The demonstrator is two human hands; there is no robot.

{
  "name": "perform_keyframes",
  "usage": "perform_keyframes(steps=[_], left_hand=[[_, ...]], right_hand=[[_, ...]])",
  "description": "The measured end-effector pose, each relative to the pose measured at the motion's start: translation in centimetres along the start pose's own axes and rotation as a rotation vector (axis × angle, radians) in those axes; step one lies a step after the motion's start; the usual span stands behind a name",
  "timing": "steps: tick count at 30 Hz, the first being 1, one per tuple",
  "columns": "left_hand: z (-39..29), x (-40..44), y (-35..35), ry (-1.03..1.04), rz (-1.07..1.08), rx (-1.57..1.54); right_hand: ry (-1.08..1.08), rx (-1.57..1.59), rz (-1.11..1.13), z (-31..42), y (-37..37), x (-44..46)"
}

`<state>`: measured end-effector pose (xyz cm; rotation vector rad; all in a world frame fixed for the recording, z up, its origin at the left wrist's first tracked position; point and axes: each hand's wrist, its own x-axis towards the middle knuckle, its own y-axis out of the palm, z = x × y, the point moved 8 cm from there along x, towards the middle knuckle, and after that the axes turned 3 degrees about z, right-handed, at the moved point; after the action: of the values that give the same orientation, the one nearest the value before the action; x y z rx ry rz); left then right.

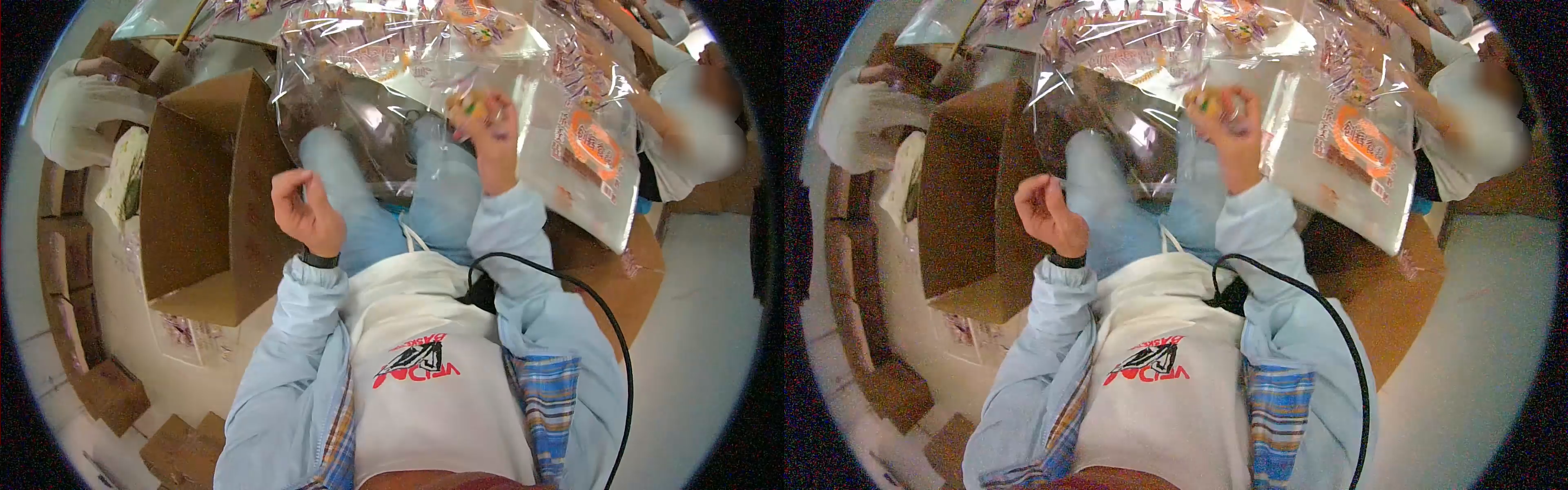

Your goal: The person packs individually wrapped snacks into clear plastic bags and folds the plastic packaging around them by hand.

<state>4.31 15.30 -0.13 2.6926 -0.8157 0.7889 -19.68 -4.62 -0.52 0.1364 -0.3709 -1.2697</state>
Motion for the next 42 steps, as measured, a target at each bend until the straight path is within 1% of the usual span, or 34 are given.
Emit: perform_keyframes(steps=[2,5,7,8,10,11,14,17,18,20,21,24,25,28,31,34,37,40,41,42], left_hand=[[-2.2,0.7,1.8,0.097,0.193,0.194],[0.7,-0.6,5.1,-0.099,0.527,0.213],[3.2,-1.3,5.4,-0.27,0.422,0.067],[4.5,-1.6,5.6,-0.354,0.369,-0.008],[6.5,-0.6,6.5,-0.359,0.336,-0.022],[7.4,-0.4,6.9,-0.366,0.32,-0.026],[7.7,1.6,7.8,-0.284,0.343,0.122],[8.0,1.7,9.4,-0.52,0.388,0.048],[9.6,1.7,10.1,-0.572,0.403,-0.073],[12.9,1.7,11.7,-0.675,0.454,-0.327],[13.7,0.9,12.3,-0.805,0.466,-0.407],[14.3,0.3,12.7,-0.921,0.388,-0.466],[13.9,0.2,12.6,-0.846,0.344,-0.423],[14.5,0.2,13.6,-0.883,0.379,-0.418],[19.4,1.7,15.1,-0.824,0.49,-0.479],[18.0,1.9,16.0,-0.948,0.423,-0.548],[17.8,3.5,18.9,-1.034,0.65,-0.565],[10.5,5.5,19.4,-0.892,0.658,-0.479],[10.0,5.9,19.7,-0.837,0.652,-0.503],[7.5,6.0,19.8,-0.847,0.684,-0.511]], right_hand=[[0.065,-0.016,0.078,-1.5,0.8,-3.6],[0.211,-0.003,0.158,-4.9,1.5,-7.2],[0.286,-0.005,0.188,-5.5,2.1,-7.7],[0.244,-0.088,0.24,-5.0,2.5,-7.6],[0.178,-0.252,0.334,-4.1,3.0,-7.8],[0.175,-0.239,0.359,-2.9,3.9,-8.3],[0.103,-0.236,0.39,-2.0,3.7,-8.9],[0.181,-0.16,0.416,-2.3,2.9,-10.4],[0.213,-0.131,0.426,-2.6,2.5,-10.9],[0.185,-0.151,0.448,-3.0,2.4,-11.4],[0.168,-0.159,0.463,-3.0,2.1,-11.4],[0.179,-0.113,0.457,-2.4,1.3,-11.7],[0.166,-0.127,0.456,-2.1,1.0,-11.7],[0.143,-0.117,0.457,-2.2,1.1,-11.8],[0.102,-0.177,0.454,-1.6,1.3,-11.7],[-0.229,-0.447,0.45,2.2,2.5,-11.5],[-0.331,-0.644,0.54,4.2,4.7,-11.3],[-0.479,-0.765,0.618,3.8,6.8,-10.7],[-0.435,-0.719,0.668,2.6,7.6,-10.0],[-0.407,-0.687,0.661,1.7,8.1,-9.2]])
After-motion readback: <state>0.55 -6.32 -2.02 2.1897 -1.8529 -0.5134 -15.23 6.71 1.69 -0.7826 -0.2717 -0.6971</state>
